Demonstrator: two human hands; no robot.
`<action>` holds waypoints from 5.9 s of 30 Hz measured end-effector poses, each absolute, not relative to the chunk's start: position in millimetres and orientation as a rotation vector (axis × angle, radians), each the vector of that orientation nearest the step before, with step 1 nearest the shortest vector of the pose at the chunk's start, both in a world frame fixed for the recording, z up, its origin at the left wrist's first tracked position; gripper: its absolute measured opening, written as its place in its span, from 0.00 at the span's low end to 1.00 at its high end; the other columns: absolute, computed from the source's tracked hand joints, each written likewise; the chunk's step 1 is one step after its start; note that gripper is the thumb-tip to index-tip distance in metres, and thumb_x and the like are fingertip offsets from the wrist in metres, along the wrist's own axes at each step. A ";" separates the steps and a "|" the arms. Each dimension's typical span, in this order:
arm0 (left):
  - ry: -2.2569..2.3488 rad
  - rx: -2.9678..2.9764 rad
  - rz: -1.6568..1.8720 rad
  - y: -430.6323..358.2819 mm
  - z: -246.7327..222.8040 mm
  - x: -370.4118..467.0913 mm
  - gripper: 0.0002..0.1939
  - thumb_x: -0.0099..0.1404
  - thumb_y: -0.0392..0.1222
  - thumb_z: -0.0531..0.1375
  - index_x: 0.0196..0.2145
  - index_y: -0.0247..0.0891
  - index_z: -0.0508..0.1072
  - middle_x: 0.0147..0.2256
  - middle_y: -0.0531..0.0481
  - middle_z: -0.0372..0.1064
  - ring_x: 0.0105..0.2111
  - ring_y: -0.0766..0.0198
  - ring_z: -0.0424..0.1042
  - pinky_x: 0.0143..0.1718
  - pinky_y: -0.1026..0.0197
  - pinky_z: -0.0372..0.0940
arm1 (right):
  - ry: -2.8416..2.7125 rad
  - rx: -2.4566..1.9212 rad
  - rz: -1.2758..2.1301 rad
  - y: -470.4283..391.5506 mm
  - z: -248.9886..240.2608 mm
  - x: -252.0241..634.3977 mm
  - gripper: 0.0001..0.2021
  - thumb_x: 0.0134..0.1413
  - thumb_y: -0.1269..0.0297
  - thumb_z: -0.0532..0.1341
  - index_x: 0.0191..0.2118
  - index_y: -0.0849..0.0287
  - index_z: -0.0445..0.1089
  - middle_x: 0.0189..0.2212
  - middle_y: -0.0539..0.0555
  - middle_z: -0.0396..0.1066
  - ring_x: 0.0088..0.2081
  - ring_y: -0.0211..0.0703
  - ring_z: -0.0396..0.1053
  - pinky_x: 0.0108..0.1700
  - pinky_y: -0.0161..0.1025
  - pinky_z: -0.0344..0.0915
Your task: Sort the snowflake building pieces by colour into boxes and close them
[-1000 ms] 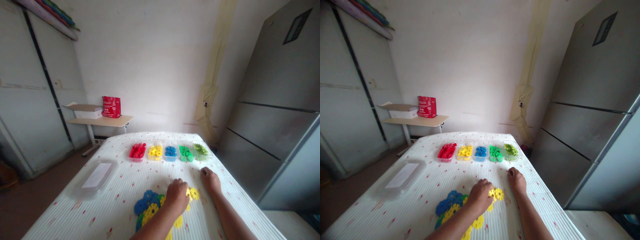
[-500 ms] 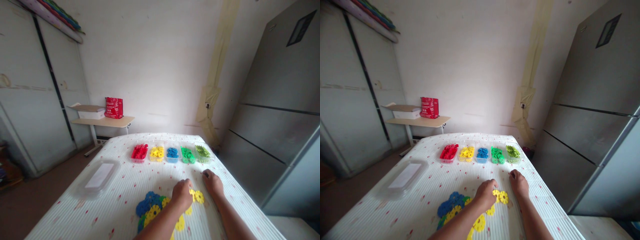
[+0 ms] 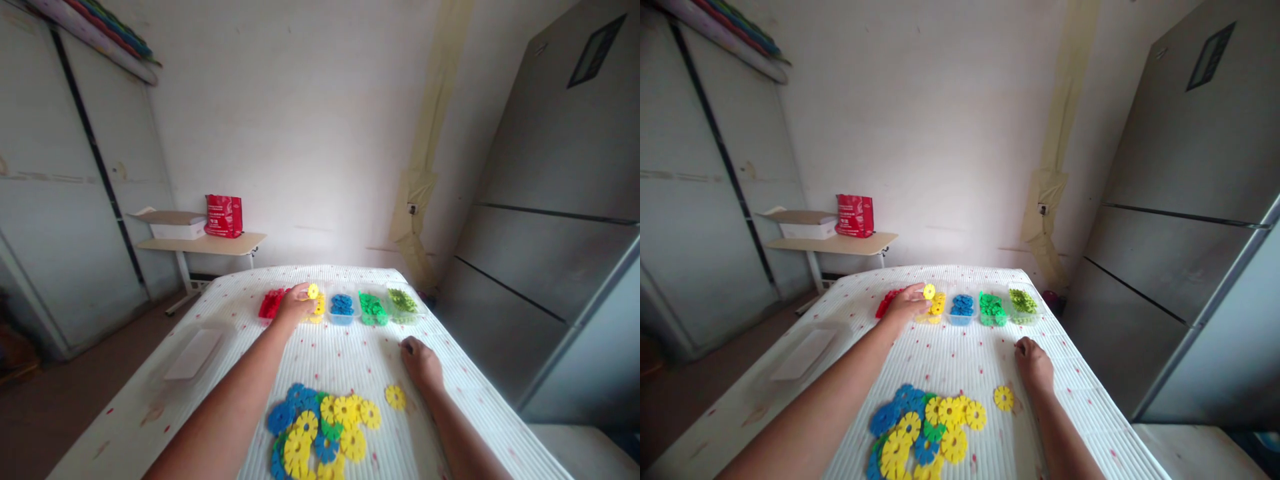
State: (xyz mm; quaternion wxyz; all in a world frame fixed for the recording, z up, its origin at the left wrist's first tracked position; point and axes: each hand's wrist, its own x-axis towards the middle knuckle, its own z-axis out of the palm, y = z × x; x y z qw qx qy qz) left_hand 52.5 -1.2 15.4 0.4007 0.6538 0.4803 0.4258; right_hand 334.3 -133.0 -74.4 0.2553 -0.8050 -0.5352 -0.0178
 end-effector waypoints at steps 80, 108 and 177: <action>1.401 1.765 1.192 -99.3 -90.0 -54.6 0.10 0.51 0.41 0.53 0.27 0.38 0.73 0.24 0.52 0.73 0.24 0.64 0.71 0.28 0.65 0.66 | -1.988 -1.725 0.651 -168.5 -31.8 255.9 0.10 0.36 0.75 0.53 0.29 0.58 0.68 0.25 0.47 0.67 0.29 0.36 0.63 0.31 0.30 0.56; 1.417 1.766 1.177 -99.7 -90.2 -55.0 0.10 0.52 0.40 0.53 0.28 0.38 0.73 0.25 0.52 0.73 0.24 0.64 0.71 0.27 0.65 0.66 | -1.622 -1.544 1.223 -160.7 -32.6 219.1 0.07 0.34 0.74 0.57 0.26 0.59 0.60 0.18 0.42 0.58 0.17 0.29 0.55 0.18 0.27 0.51; 1.106 2.378 0.912 -134.7 -73.9 -9.6 0.25 0.55 0.27 0.51 0.48 0.47 0.69 0.45 0.49 0.68 0.45 0.61 0.63 0.48 0.56 0.59 | -1.493 -2.046 0.035 -134.9 -79.1 316.8 0.12 0.46 0.60 0.51 0.31 0.56 0.69 0.29 0.52 0.74 0.30 0.42 0.70 0.31 0.34 0.61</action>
